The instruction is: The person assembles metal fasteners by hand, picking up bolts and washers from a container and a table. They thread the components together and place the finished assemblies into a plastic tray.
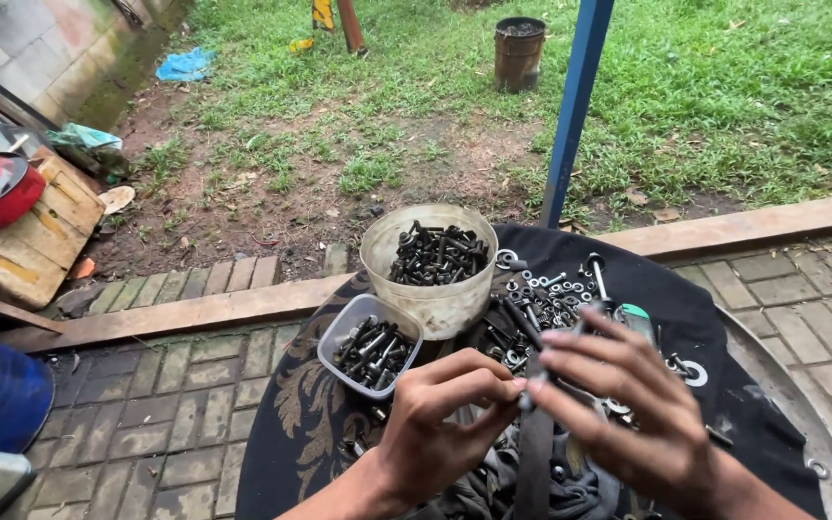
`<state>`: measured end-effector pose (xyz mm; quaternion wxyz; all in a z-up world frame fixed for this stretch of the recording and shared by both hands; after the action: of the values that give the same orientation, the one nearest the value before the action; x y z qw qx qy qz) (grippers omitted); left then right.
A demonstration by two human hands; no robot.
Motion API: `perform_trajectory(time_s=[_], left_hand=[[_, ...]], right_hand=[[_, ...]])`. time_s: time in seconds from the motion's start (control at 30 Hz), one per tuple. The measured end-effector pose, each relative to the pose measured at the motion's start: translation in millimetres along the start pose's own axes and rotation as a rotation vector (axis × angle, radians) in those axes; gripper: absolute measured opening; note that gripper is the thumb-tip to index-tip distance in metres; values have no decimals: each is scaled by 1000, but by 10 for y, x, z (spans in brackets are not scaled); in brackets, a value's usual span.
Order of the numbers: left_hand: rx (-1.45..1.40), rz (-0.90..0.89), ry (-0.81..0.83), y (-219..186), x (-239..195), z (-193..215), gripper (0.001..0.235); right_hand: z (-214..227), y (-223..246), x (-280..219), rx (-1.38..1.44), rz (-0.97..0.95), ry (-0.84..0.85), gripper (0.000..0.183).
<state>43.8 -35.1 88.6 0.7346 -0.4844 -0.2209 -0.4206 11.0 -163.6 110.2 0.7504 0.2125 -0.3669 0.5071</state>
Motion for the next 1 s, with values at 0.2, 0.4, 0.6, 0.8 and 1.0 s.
perform_trajectory(time_s=[0.2, 0.4, 0.6, 0.8, 1.0], left_hand=[[-8, 6, -3, 25, -33, 3, 11], [12, -3, 3, -35, -47, -13, 10], [-10, 3, -4, -30, -75, -38, 11], [-13, 31, -22, 17, -72, -7, 10], [-35, 32, -27, 38, -79, 2, 11]], right_hand=[[-28, 100, 3, 0, 18, -6, 23], [2, 89, 41, -27, -7, -26, 20], [3, 50, -1, -25, 10, -6, 21], [17, 106, 43, 13, 24, 2, 25], [-9, 142, 51, 11, 23, 20, 25]])
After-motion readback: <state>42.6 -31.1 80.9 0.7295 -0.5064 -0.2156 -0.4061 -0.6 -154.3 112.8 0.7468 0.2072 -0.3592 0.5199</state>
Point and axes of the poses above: each hand's wrist, its own x-axis towards the middle knuckle, its own z-axis out of the back of the hand, y = z × x, the point moved 10 cm from there along x, towards the middle knuckle, and after that the axes turned 7 degrees about y, right-handed, at the moved point
